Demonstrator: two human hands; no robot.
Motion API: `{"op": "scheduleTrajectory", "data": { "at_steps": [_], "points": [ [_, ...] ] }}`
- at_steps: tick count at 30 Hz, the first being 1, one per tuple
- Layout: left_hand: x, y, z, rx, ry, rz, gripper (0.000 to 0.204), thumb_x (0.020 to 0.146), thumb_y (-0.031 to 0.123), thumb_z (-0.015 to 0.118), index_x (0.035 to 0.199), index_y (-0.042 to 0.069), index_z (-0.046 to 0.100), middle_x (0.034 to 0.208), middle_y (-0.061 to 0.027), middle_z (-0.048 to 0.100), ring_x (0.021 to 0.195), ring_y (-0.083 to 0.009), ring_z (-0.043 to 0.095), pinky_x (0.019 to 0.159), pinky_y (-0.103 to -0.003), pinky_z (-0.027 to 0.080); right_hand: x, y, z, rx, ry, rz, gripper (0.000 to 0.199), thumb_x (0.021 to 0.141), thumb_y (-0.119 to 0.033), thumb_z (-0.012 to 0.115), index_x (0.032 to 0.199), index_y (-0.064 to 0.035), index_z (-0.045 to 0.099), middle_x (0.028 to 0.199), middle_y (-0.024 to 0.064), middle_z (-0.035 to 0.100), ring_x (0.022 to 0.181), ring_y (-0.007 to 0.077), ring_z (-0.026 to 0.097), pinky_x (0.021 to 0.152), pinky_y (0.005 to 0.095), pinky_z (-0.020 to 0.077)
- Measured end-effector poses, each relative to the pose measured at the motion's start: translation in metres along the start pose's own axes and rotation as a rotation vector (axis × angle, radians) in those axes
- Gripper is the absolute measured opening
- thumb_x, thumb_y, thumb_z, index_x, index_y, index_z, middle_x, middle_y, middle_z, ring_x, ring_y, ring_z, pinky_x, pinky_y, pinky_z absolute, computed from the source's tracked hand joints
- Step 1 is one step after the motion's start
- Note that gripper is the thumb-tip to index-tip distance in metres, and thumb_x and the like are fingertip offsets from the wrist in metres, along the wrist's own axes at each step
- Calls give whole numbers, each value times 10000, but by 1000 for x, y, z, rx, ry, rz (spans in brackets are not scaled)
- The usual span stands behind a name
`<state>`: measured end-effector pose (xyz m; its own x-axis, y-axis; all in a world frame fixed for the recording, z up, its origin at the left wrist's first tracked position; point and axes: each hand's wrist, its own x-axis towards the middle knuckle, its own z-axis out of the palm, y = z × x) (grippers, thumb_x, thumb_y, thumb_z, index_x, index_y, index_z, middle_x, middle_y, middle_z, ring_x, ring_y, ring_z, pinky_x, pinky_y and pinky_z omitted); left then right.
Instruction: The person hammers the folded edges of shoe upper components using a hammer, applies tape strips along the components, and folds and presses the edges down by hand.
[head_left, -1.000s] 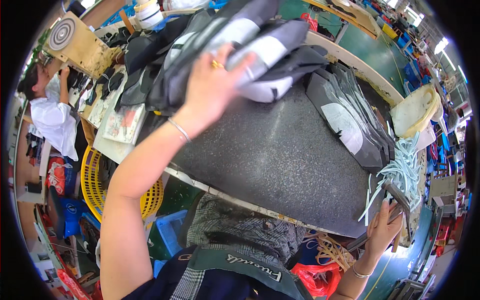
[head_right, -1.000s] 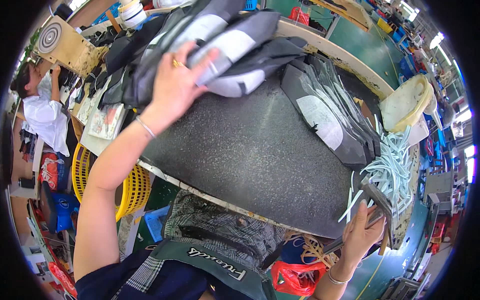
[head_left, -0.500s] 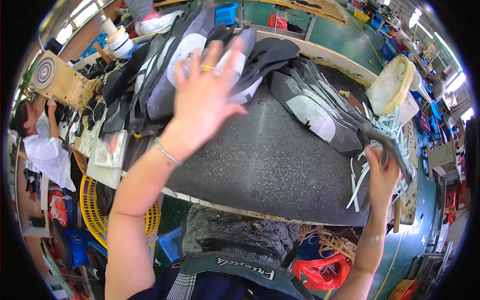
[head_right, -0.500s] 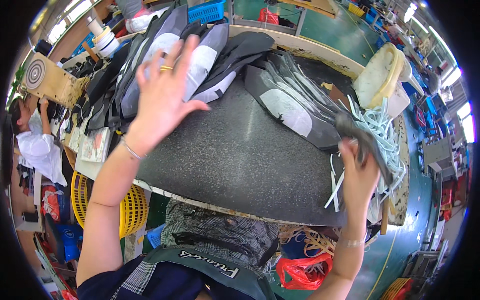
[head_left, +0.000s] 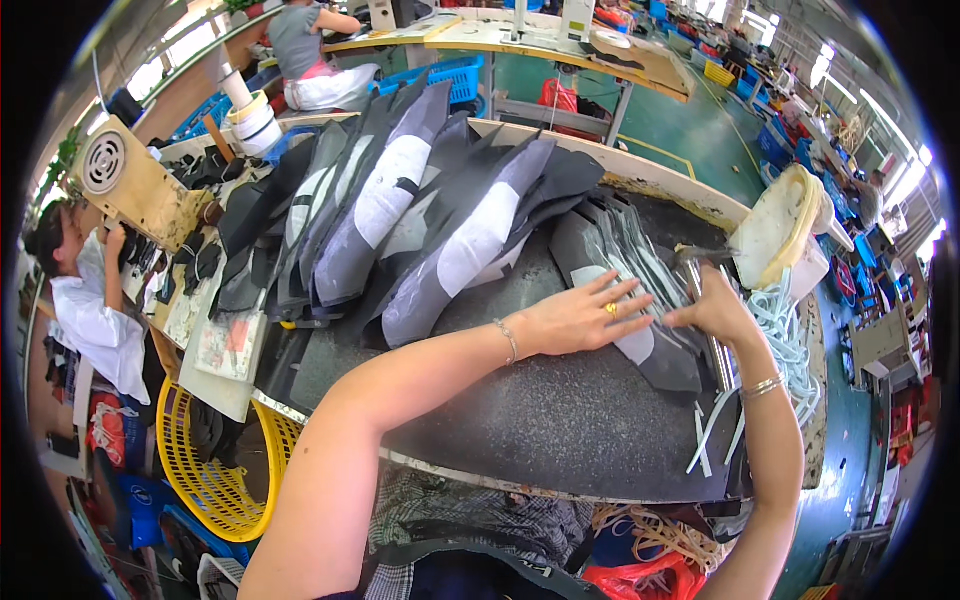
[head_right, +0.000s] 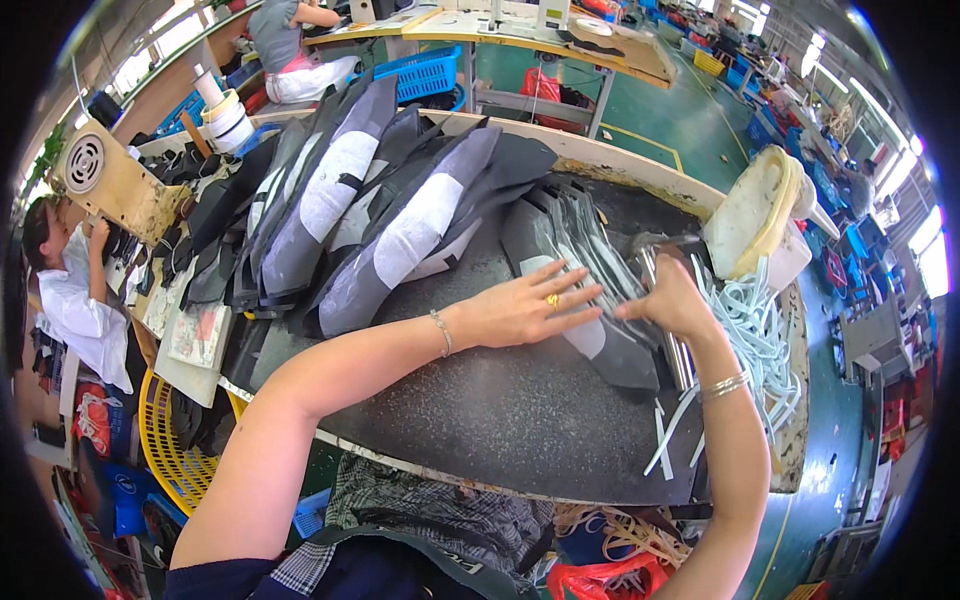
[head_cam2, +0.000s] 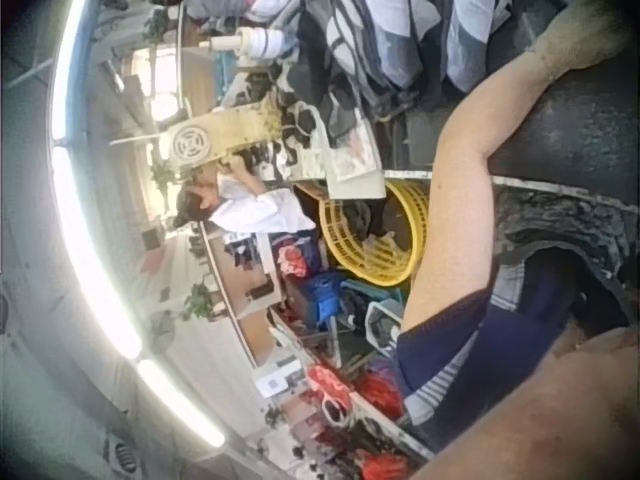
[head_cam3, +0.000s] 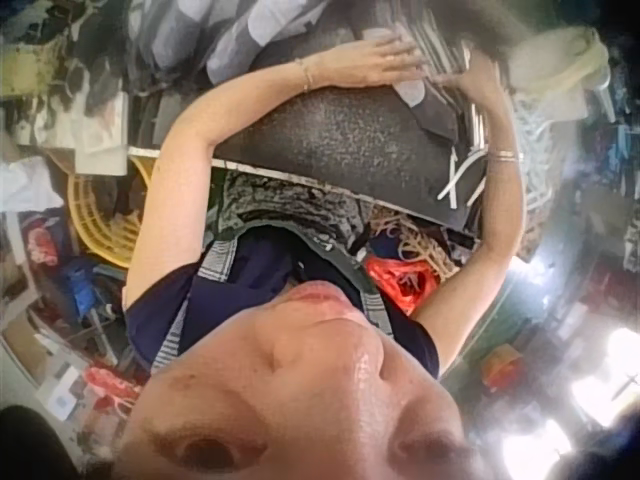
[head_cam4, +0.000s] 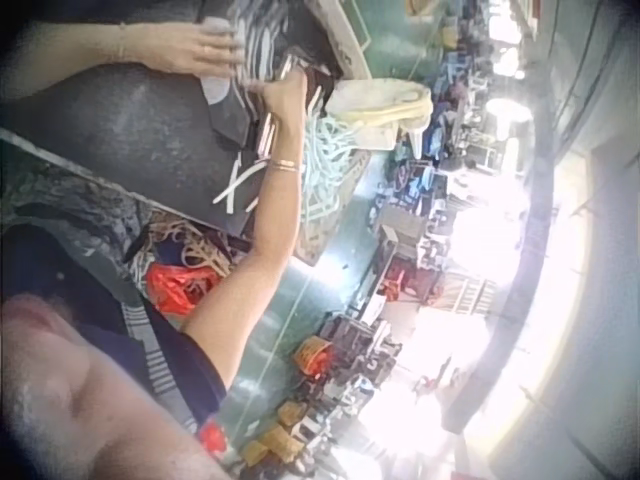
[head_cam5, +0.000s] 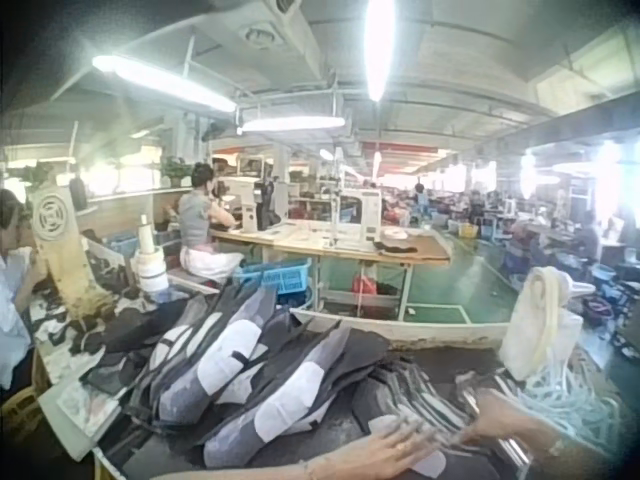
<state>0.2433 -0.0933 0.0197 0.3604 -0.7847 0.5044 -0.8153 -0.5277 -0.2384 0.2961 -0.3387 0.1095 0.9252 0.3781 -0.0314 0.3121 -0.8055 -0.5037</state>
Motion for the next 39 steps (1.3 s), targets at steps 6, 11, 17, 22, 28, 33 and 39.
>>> {"op": "scheduleTrajectory", "data": {
  "at_steps": [6, 11, 17, 22, 28, 33, 39],
  "points": [
    [-3, 12, -20, -114, 62, 31, 449, 845, 170, 556, 1278, 53, 553, 1306, -150, 552, 1276, -326, 501, 1128, -526, 355, -5, 1, 25, -141, 92, 18, 664, 519, -231, 941, 956, 82, 550, 1023, 275, 622, 1021, 405, 594, 904, 438, 458],
    [25, 76, -99, -352, 343, 87, 272, 743, 103, 612, 1003, 28, 635, 873, -68, 605, 1009, -227, 611, 964, -416, 527, -1, 12, 28, -234, 129, 55, 625, 542, -200, 926, 942, 78, 535, 1020, 290, 615, 1033, 427, 584, 907, 453, 454],
    [10, 47, -43, -145, 112, -107, 465, 838, 182, 614, 1283, 50, 588, 1390, -121, 536, 1340, -272, 455, 1168, -515, 277, 4, 12, 25, -120, 104, -1, 640, 510, -204, 922, 940, 91, 551, 991, 286, 614, 1005, 408, 591, 905, 443, 452],
    [0, 33, 4, -22, 96, 32, 376, 859, 195, 583, 1223, 101, 609, 1375, -77, 541, 1364, -259, 419, 1183, -523, 244, -4, 18, 27, -75, 47, 35, 702, 511, -216, 936, 1004, 92, 543, 1056, 265, 609, 1030, 385, 591, 912, 425, 458],
    [19, 62, -40, -255, 458, 103, 216, 779, 133, 622, 978, 53, 651, 1064, -73, 660, 1099, -270, 626, 1028, -489, 493, 7, 15, 44, -257, 141, 43, 683, 513, -218, 943, 964, 59, 511, 1002, 272, 623, 980, 409, 605, 855, 439, 486],
    [14, 108, -166, -331, 503, -72, 321, 751, 127, 626, 1021, -44, 651, 1127, -172, 652, 1110, -339, 627, 996, -495, 506, -2, 18, 35, -224, 182, 86, 661, 507, -166, 936, 934, 47, 478, 964, 276, 617, 941, 427, 609, 837, 457, 484],
    [-28, 81, -228, -197, 574, -489, 320, 727, 15, 682, 1039, -55, 680, 962, -166, 712, 842, -314, 720, 745, -368, 609, 21, 71, 50, -206, 192, 26, 559, 621, -146, 886, 961, 64, 496, 976, 286, 617, 976, 441, 600, 852, 469, 471]
  ]
}}
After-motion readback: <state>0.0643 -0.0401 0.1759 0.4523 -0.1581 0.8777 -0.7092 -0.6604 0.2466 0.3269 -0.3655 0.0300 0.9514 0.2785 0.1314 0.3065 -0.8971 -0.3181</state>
